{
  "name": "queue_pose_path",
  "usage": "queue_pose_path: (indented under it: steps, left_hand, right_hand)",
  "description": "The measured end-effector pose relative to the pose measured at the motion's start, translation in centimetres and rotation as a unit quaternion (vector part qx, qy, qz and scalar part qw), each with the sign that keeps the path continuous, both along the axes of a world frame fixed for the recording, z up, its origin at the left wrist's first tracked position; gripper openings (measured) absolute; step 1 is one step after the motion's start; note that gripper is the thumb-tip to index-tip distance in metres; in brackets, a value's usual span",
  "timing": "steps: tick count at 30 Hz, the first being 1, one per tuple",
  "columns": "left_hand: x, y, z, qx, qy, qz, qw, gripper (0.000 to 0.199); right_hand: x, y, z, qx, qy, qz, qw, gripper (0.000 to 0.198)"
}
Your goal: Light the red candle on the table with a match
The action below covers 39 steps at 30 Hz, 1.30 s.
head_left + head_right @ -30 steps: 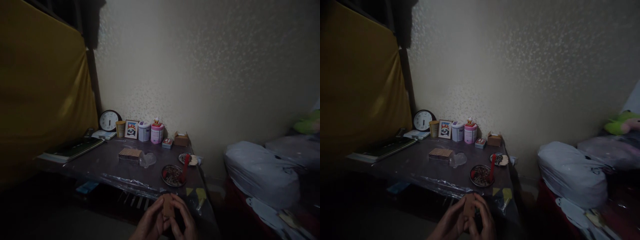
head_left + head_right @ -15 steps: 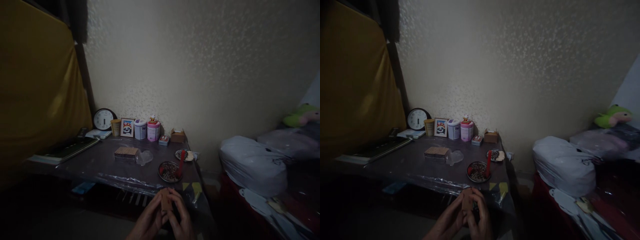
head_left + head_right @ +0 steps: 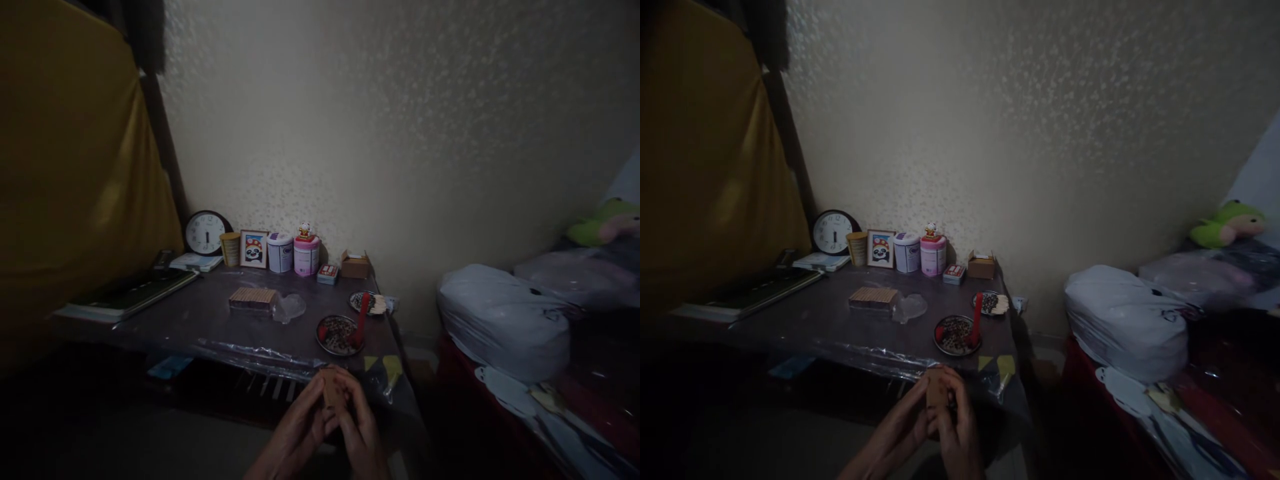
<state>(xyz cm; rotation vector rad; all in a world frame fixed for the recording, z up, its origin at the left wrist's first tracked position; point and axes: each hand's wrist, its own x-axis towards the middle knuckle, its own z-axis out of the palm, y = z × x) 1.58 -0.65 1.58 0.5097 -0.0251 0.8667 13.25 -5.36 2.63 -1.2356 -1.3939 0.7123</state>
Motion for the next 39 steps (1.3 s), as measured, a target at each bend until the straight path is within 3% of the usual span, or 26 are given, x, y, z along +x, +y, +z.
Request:
queue_pose_path:
  steps: [13, 19, 25, 34, 39]
  left_hand:
    - [0.1, 0.2, -0.1, -0.013, 0.008, -0.004, 1.000, 0.039]
    - [-0.7, 0.6, -0.2, -0.040, 0.009, -0.001, 0.999, 0.039]
    - [-1.3, 0.4, -0.2, -0.038, 0.045, -0.089, 0.994, 0.045]
    - [-1.3, -0.1, 0.4, -0.002, 0.069, -0.114, 0.991, 0.038]
    - [-1.5, -0.2, 0.5, -0.006, 0.076, -0.126, 0.989, 0.039]
  right_hand:
    - [0.2, 0.5, -0.7, 0.004, -0.003, 0.005, 1.000, 0.039]
    - [1.3, 0.1, 1.1, -0.041, 0.076, 0.102, 0.991, 0.046]
    - [3.0, 0.9, 1.1, -0.100, 0.082, 0.000, 0.992, 0.046]
    - [3.5, 0.5, 0.9, -0.132, 0.124, 0.062, 0.982, 0.034]
    - [3.5, 0.6, 1.2, -0.133, 0.128, 0.032, 0.982, 0.033]
